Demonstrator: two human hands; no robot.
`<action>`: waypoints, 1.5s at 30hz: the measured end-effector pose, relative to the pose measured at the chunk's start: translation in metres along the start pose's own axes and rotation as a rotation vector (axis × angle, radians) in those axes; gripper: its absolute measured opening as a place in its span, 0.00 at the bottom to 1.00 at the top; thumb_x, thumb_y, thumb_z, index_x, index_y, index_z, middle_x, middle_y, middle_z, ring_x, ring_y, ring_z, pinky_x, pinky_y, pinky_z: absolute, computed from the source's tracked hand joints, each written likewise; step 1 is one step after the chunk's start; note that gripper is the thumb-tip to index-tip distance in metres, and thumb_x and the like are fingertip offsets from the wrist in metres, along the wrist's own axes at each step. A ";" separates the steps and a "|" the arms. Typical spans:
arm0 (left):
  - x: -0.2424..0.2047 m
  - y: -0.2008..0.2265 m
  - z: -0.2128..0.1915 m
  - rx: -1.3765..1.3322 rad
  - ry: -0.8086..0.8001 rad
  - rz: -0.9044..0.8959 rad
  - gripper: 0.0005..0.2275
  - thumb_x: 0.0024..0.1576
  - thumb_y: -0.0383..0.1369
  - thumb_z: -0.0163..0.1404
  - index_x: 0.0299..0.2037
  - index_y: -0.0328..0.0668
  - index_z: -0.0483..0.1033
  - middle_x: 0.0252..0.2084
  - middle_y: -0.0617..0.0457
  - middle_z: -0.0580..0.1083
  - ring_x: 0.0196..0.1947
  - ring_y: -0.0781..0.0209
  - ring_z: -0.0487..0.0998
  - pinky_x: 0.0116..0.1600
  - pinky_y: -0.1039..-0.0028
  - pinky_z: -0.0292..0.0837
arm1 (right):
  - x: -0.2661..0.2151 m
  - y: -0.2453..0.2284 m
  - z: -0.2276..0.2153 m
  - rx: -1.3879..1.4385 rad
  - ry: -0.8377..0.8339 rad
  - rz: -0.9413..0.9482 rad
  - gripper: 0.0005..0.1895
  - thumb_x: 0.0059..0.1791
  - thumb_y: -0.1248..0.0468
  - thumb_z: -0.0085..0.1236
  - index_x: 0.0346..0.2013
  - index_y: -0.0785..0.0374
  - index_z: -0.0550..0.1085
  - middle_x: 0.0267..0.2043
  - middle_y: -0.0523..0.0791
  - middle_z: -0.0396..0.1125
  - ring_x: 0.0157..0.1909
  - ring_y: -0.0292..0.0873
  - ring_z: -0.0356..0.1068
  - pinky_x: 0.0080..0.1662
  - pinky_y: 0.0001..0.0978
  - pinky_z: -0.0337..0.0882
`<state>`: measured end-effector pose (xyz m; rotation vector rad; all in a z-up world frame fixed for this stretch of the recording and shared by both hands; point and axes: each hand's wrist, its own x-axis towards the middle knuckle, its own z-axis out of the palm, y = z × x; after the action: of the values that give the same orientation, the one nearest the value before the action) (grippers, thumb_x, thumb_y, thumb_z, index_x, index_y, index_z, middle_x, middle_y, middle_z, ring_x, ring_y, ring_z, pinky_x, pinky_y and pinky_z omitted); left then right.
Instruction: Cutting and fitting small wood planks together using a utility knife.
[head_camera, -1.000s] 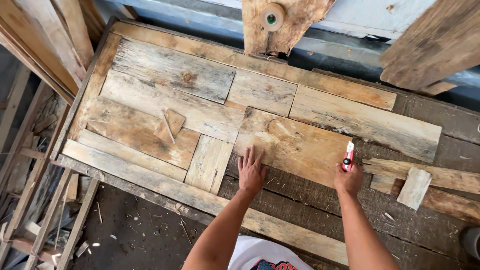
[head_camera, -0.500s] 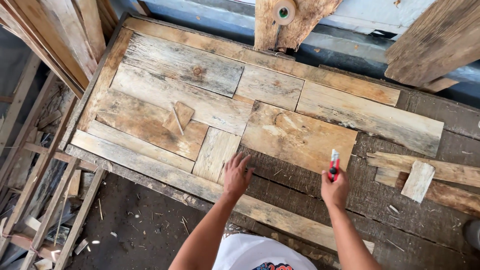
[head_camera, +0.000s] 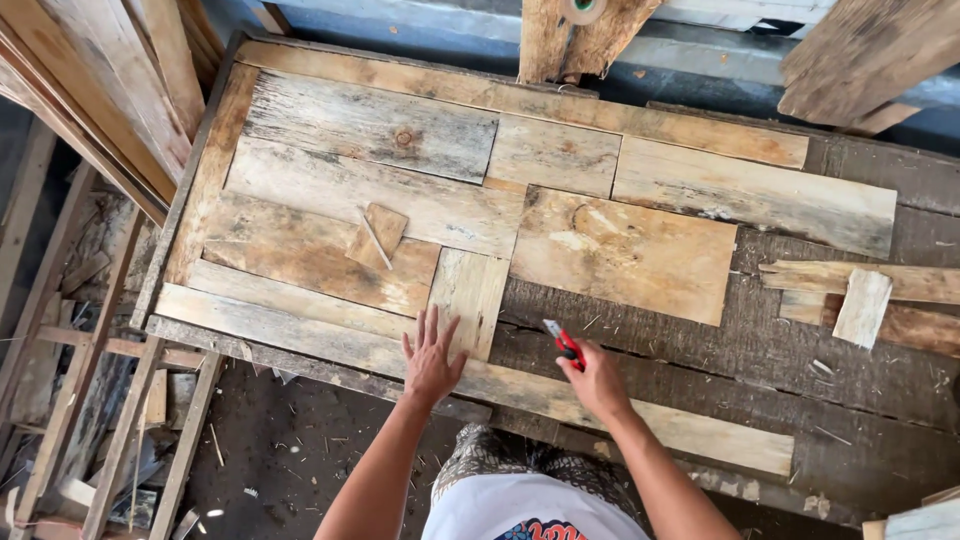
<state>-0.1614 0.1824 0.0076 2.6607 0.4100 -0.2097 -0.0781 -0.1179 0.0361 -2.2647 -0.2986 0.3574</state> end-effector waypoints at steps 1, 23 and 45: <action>-0.002 -0.004 -0.005 0.032 -0.089 -0.018 0.35 0.56 0.44 0.55 0.74 0.62 0.54 0.81 0.46 0.40 0.80 0.44 0.35 0.73 0.34 0.33 | -0.003 -0.015 0.008 0.024 -0.051 0.013 0.16 0.46 0.60 0.65 0.45 0.64 0.76 0.35 0.51 0.71 0.36 0.54 0.73 0.38 0.47 0.70; -0.011 -0.035 0.015 -0.049 0.007 0.007 0.30 0.62 0.42 0.44 0.76 0.57 0.52 0.80 0.43 0.42 0.79 0.42 0.37 0.74 0.36 0.28 | -0.040 -0.015 0.094 -0.217 -0.027 0.138 0.16 0.45 0.60 0.68 0.41 0.66 0.75 0.40 0.50 0.67 0.42 0.54 0.71 0.45 0.49 0.71; -0.006 -0.037 0.023 -0.159 0.041 -0.048 0.32 0.62 0.43 0.48 0.76 0.52 0.50 0.80 0.38 0.38 0.80 0.41 0.34 0.75 0.39 0.28 | 0.028 -0.050 0.162 0.277 0.049 0.530 0.14 0.48 0.60 0.63 0.43 0.65 0.77 0.30 0.46 0.76 0.30 0.40 0.76 0.34 0.35 0.74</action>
<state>-0.1806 0.2030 -0.0266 2.5040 0.4831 -0.1319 -0.1133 0.0349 -0.0332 -2.0455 0.3668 0.5746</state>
